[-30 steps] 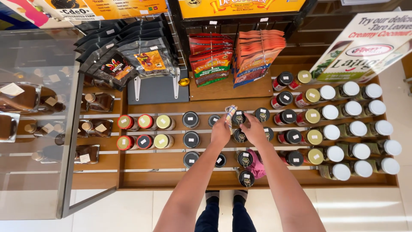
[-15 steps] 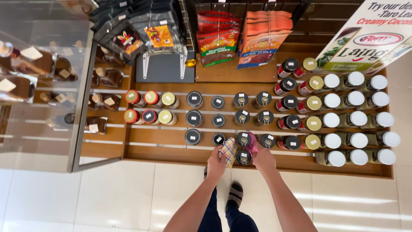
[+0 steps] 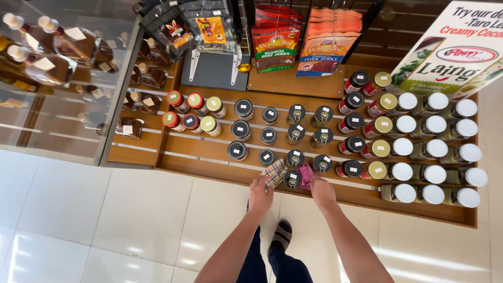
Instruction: Cleaning and wiping down glass jars of food products on a retail display shelf.
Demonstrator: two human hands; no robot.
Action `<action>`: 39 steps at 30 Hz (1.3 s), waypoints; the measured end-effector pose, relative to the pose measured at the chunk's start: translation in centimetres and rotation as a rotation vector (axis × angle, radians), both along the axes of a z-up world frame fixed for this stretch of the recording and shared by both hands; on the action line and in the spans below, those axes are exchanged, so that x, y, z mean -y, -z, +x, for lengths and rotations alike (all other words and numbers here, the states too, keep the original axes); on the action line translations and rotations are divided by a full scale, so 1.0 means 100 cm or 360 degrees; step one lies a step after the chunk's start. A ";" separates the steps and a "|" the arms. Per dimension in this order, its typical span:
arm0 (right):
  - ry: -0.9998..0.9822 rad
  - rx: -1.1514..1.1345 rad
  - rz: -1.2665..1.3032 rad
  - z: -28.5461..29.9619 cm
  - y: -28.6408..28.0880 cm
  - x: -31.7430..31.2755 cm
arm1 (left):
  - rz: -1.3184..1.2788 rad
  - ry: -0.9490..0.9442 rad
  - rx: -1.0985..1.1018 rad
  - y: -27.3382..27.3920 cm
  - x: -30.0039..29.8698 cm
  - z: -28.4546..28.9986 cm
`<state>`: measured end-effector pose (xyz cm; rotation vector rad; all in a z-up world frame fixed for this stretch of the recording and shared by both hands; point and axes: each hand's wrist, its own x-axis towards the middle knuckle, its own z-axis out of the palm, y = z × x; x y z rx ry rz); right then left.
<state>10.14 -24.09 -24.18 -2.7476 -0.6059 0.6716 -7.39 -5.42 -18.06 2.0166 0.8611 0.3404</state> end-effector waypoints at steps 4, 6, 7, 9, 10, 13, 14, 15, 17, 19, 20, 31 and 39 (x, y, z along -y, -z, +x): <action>0.0103 -0.0049 0.0241 -0.018 -0.068 0.021 | 0.0028 -0.0012 0.0111 -0.009 0.018 -0.008; 0.0284 -0.0190 0.0469 -0.027 -0.091 0.030 | -0.0117 0.0060 0.0191 -0.013 0.025 -0.007; 0.0278 -0.0187 0.0469 -0.033 -0.099 0.035 | -0.0117 0.0054 0.0196 -0.012 0.031 -0.003; 0.0315 0.0006 0.0924 -0.046 -0.114 0.047 | -0.0605 0.0071 0.0226 -0.009 0.045 0.005; 0.0311 0.0006 0.0919 -0.057 -0.130 0.047 | -0.0610 0.0068 0.0228 -0.034 0.048 0.011; 0.0404 0.0054 0.1118 -0.085 -0.176 0.051 | -0.1568 -0.0152 -0.0158 -0.090 0.059 0.026; 0.0434 0.0012 0.1031 -0.094 -0.190 0.052 | -0.1911 -0.0128 -0.0092 -0.098 0.062 0.028; 0.0459 -0.0031 0.0945 -0.103 -0.203 0.052 | -0.2252 -0.0103 -0.0019 -0.105 0.065 0.030; 0.0292 0.0036 0.1211 -0.121 -0.216 0.058 | -0.2297 -0.0130 0.0089 -0.101 0.069 0.033; 0.0116 0.0097 0.1475 -0.134 -0.221 0.064 | -0.2339 -0.0161 0.0198 -0.096 0.071 0.034; 0.0094 -0.0038 0.1466 -0.138 -0.221 0.067 | -0.2135 -0.0137 0.0335 -0.093 0.070 0.034; 0.1046 -0.1305 0.1837 -0.108 -0.308 0.027 | -0.0647 0.0396 0.0212 -0.244 0.052 0.000; 0.0854 -0.1648 0.1826 -0.093 -0.254 -0.003 | -0.0780 0.0342 0.0672 -0.217 0.021 0.011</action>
